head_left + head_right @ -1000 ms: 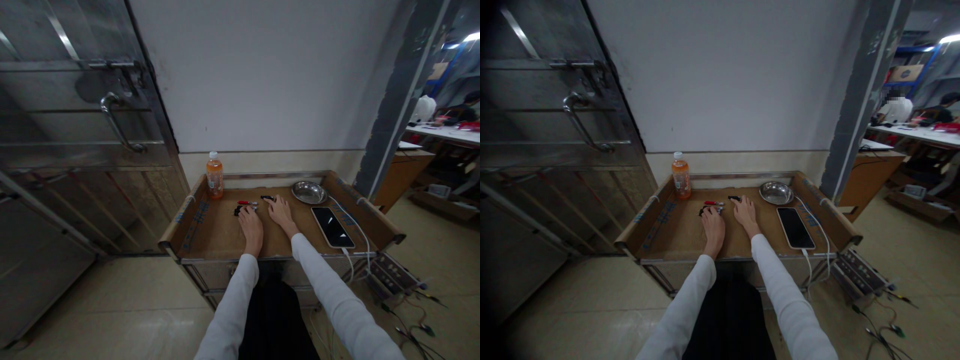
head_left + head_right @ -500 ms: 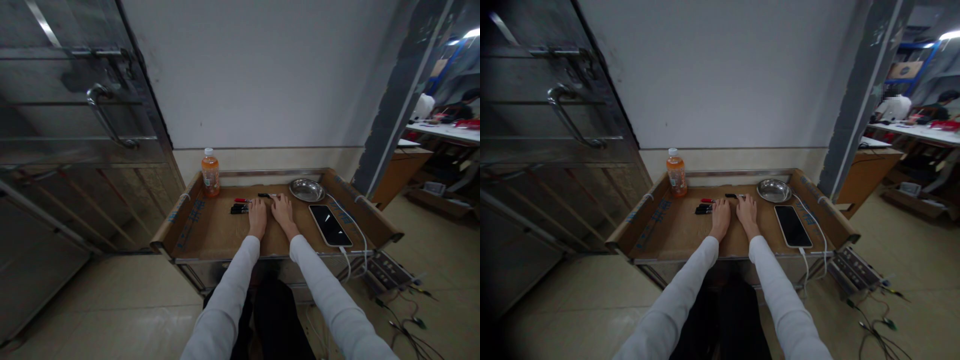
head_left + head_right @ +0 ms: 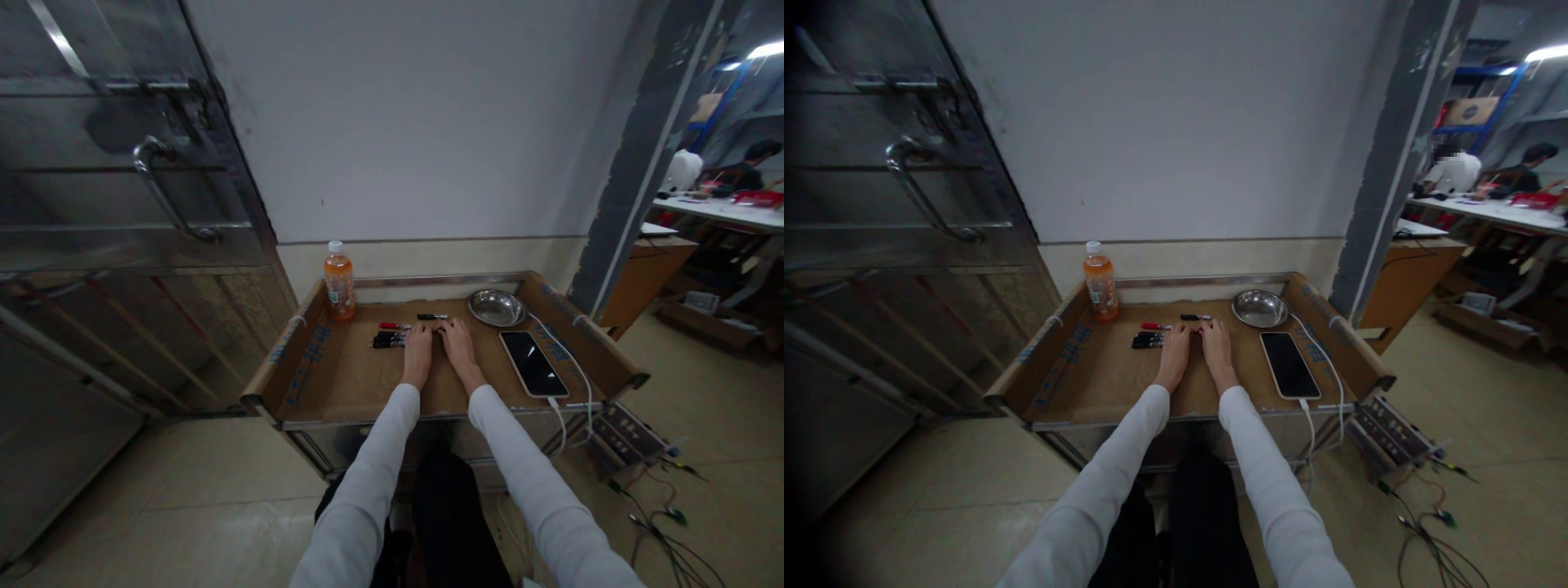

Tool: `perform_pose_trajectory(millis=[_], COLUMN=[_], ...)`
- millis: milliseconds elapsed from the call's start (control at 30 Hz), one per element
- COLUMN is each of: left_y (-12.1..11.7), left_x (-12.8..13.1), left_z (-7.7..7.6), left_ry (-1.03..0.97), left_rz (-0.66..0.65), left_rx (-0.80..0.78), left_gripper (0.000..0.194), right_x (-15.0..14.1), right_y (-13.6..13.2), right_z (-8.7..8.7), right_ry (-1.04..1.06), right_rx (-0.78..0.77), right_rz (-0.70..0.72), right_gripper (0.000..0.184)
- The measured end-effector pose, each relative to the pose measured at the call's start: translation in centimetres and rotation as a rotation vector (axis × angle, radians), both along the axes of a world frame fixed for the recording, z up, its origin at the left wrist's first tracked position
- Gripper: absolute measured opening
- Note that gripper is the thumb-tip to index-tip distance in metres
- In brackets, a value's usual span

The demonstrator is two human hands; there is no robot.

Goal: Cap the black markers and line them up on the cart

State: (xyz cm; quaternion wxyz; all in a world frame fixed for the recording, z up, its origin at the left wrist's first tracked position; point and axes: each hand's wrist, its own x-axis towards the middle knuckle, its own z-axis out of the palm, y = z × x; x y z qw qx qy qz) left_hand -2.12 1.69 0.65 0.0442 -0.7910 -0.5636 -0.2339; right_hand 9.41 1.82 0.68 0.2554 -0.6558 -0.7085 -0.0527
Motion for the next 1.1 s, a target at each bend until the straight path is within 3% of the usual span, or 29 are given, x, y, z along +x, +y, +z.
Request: perform_pose_trajectory(millis=[267, 500, 633, 900, 1100], left_y=[0.0, 0.5, 0.9, 3.0, 0.9], left_x=[0.0, 0.5, 1.1, 2.6, 1.2], left_z=[0.0, -0.6, -0.2, 0.8, 0.7], left_ry=[0.010, -0.091, -0.109, 0.027, 0.071], left_rz=[0.006, 0.002, -0.075, -0.045, -0.209], left_rx=[0.001, 0.050, 0.074, 0.041, 0.000], left_gripper=[0.024, 0.034, 0.038, 0.038, 0.019], right_x=[-0.1, -0.3, -0.4, 0.3, 0.7], right_y=[-0.5, -1.0, -1.7, -3.4, -4.8], right_z=[0.2, 0.4, 0.8, 1.4, 1.6], right_ry=[0.002, -0.026, -0.069, 0.046, 0.085], right_rx=[-0.031, -0.034, -0.013, 0.101, 0.154], right_rz=[-0.034, 0.035, -0.072, -0.268, -0.307], right_gripper=[0.024, 0.026, 0.025, 0.023, 0.025])
